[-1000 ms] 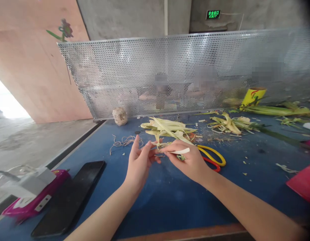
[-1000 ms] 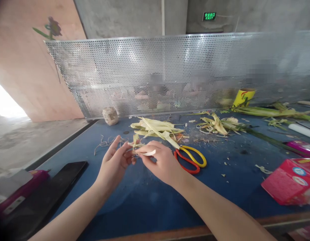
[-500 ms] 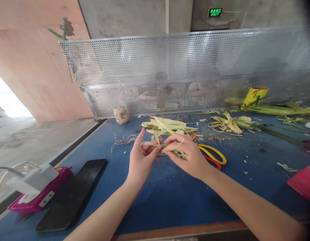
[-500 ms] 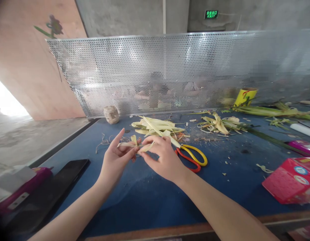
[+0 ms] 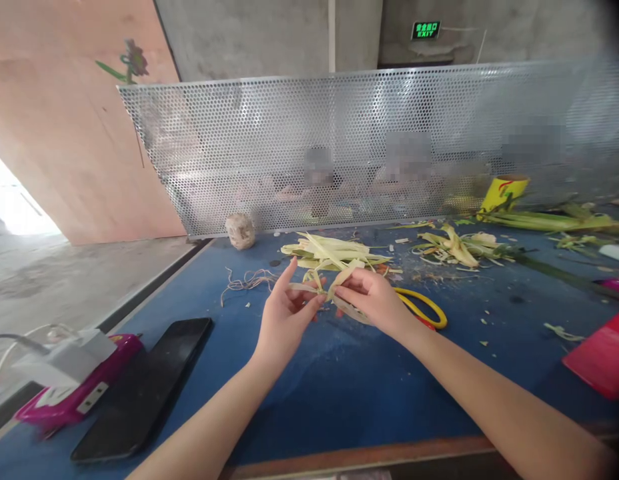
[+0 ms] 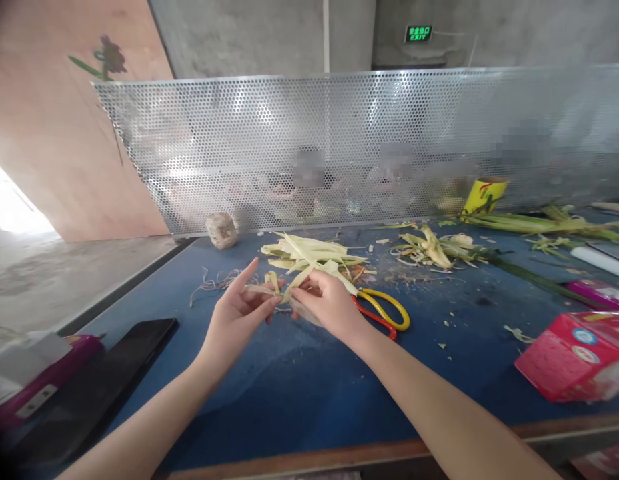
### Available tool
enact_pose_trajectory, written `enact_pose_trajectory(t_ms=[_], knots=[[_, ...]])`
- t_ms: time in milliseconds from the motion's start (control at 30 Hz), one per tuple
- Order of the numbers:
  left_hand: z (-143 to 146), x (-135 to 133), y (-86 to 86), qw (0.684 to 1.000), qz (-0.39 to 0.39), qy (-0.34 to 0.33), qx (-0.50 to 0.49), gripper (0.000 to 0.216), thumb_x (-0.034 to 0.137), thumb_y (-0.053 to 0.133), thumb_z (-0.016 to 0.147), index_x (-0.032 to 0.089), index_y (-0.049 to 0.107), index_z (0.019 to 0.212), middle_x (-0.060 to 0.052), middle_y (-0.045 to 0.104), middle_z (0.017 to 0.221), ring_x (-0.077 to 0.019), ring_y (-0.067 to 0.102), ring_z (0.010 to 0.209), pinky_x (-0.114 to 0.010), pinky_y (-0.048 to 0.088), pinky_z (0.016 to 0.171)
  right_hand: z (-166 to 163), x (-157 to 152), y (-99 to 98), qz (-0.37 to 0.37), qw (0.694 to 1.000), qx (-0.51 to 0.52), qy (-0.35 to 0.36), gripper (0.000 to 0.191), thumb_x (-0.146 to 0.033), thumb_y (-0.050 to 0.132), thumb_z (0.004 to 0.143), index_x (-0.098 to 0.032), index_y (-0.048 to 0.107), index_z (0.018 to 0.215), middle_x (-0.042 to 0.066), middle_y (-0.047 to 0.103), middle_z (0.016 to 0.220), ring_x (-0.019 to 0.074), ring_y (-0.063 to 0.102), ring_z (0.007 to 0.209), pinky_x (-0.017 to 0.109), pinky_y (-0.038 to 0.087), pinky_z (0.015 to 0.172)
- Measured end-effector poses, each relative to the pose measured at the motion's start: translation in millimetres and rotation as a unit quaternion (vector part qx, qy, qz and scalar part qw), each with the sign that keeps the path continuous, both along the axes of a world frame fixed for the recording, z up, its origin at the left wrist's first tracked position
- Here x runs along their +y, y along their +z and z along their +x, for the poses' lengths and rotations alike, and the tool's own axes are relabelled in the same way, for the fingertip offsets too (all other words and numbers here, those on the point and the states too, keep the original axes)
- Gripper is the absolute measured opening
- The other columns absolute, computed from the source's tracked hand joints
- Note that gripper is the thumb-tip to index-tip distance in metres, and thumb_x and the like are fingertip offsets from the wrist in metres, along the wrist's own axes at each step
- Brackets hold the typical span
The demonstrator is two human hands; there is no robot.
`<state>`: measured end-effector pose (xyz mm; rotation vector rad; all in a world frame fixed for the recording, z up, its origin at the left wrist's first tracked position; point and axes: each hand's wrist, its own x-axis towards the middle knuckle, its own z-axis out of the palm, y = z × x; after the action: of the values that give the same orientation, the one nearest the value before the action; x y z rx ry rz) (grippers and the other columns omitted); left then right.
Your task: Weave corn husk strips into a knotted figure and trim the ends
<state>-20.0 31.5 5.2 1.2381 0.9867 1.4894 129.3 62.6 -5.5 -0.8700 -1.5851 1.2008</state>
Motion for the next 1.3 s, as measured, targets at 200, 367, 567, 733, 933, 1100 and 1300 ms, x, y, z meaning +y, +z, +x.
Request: enact_pose_trajectory(t_ms=[200, 367, 567, 733, 933, 1100, 1300], knots=[[0, 0, -1.2, 1.0, -0.001, -0.011, 0.004, 0.086, 0.015, 0.071, 0.06, 0.016, 0.029, 0.134, -0.004, 0.068, 0.083, -0.0108, 0.058, 0.061, -0.02, 0.043, 0.047, -1, 1, 3.8, 0.004, 1.0, 0.014, 0.021, 0.008, -0.025, 0.056, 0.077, -0.018, 0.055, 0.08, 0.0, 0.064, 0.073, 0.01, 0.059, 0.048, 0.025, 0.049, 0.054], [0, 2, -3.1, 1.0, -0.004, -0.003, 0.027, 0.083, 0.013, 0.069, 0.06, 0.017, 0.03, 0.134, -0.003, 0.067, 0.083, -0.0116, 0.059, 0.066, -0.02, 0.045, 0.05, -3, 2, -1.4, 0.059, 0.998, -0.036, -0.005, 0.007, -0.025, 0.05, 0.08, -0.018, 0.051, 0.078, -0.001, 0.061, 0.069, 0.0104, 0.057, 0.048, 0.024, 0.048, 0.051], [2, 4, -7.0, 0.998, 0.015, 0.002, 0.068, 0.078, 0.014, 0.066, 0.064, 0.018, 0.03, 0.133, 0.0, 0.064, 0.075, -0.0133, 0.06, 0.071, -0.021, 0.046, 0.053, 1, 0, -6.9, 0.26, 0.936, -0.222, -0.085, 0.007, -0.017, 0.043, 0.082, -0.02, 0.046, 0.076, -0.003, 0.053, 0.059, 0.0115, 0.053, 0.05, 0.023, 0.041, 0.052], [4, 2, -3.7, 0.997, 0.023, 0.003, 0.074, 0.076, 0.015, 0.066, 0.064, 0.018, 0.031, 0.131, -0.003, 0.064, 0.083, -0.0138, 0.06, 0.072, -0.022, 0.047, 0.052, 6, -1, -6.1, 0.312, 0.896, -0.283, -0.136, 0.009, -0.019, 0.042, 0.084, -0.02, 0.043, 0.075, 0.0, 0.056, 0.064, 0.0131, 0.052, 0.056, 0.023, 0.037, 0.053], [2, -2, 1.1, 0.996, 0.015, 0.019, 0.088, 0.072, 0.015, 0.066, 0.065, 0.018, 0.034, 0.129, -0.004, 0.063, 0.085, -0.0156, 0.06, 0.077, -0.021, 0.047, 0.052, 6, 0, -7.1, 0.303, 0.898, -0.29, -0.131, 0.01, -0.022, 0.042, 0.085, -0.02, 0.044, 0.075, -0.001, 0.056, 0.063, 0.0133, 0.053, 0.058, 0.023, 0.038, 0.057], [1, 0, -1.9, 0.997, 0.032, 0.007, 0.071, 0.071, 0.015, 0.065, 0.065, 0.016, 0.032, 0.128, -0.006, 0.062, 0.088, -0.0169, 0.06, 0.082, -0.021, 0.046, 0.05, 6, 1, -6.0, 0.304, 0.909, -0.255, -0.129, 0.008, -0.022, 0.042, 0.085, -0.019, 0.048, 0.081, -0.002, 0.056, 0.061, 0.0123, 0.052, 0.055, 0.023, 0.038, 0.055], [1, 4, -4.5, 0.999, 0.027, 0.001, 0.033, 0.072, 0.015, 0.068, 0.063, 0.015, 0.033, 0.126, -0.005, 0.062, 0.084, -0.0157, 0.06, 0.076, -0.021, 0.048, 0.05, 3, -1, -7.0, 0.233, 0.954, -0.175, -0.073, 0.008, -0.022, 0.042, 0.085, -0.02, 0.046, 0.078, -0.004, 0.051, 0.057, 0.0098, 0.049, 0.046, 0.022, 0.04, 0.049]])
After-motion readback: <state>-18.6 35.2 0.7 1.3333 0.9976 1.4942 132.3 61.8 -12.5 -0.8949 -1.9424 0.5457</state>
